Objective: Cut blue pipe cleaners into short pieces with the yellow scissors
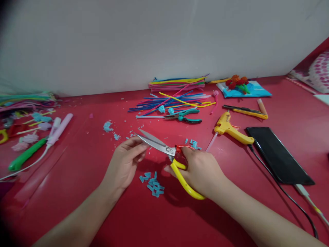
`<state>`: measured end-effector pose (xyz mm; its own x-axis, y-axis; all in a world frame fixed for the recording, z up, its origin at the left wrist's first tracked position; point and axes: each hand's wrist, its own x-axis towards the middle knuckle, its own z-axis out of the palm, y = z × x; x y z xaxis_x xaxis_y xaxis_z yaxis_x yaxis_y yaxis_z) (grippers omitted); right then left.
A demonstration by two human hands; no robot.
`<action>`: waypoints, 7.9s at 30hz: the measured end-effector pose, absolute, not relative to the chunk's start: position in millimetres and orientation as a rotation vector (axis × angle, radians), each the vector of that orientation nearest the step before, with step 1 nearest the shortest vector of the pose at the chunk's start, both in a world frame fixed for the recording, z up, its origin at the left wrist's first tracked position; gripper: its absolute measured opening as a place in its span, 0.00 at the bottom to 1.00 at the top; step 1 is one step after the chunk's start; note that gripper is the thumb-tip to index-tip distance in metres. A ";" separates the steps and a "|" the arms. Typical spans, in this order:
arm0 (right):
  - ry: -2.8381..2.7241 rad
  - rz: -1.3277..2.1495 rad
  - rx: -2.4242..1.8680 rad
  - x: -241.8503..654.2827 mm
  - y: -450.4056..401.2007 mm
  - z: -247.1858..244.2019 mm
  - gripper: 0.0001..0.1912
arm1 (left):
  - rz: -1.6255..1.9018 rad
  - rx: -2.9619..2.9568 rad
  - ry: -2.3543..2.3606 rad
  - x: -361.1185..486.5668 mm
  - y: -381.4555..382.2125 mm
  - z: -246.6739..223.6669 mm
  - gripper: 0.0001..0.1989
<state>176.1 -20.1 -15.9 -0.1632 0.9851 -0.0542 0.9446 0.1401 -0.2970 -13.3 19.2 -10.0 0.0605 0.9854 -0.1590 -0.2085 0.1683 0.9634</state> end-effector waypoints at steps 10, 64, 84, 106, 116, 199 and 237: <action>-2.397 0.149 -1.921 179.4 -19.3 -28.6 0.17 | 1.194 0.884 1.037 -15.5 19.8 -8.9 0.01; -2.088 0.499 -1.850 173.2 -16.0 -11.7 0.13 | 1.009 0.902 1.007 -10.0 15.4 -8.0 0.05; -1.518 1.264 -1.511 160.2 -22.4 -1.8 0.06 | 0.645 1.289 0.947 4.2 0.1 -7.0 0.04; -2.266 0.335 -1.914 173.5 -20.4 -18.0 0.19 | 1.160 0.920 1.187 -14.0 19.5 -7.8 0.05; -2.409 0.180 -1.911 172.6 -22.7 -26.5 0.15 | 1.228 0.839 1.115 -15.1 17.7 -3.5 0.02; -2.193 0.392 -1.846 174.4 -21.3 -10.6 0.14 | 1.126 0.887 1.088 -7.5 12.5 -2.8 0.07; -2.328 0.473 -1.913 172.8 -23.5 -18.8 0.14 | 1.251 0.762 1.016 -10.2 14.2 -1.7 0.03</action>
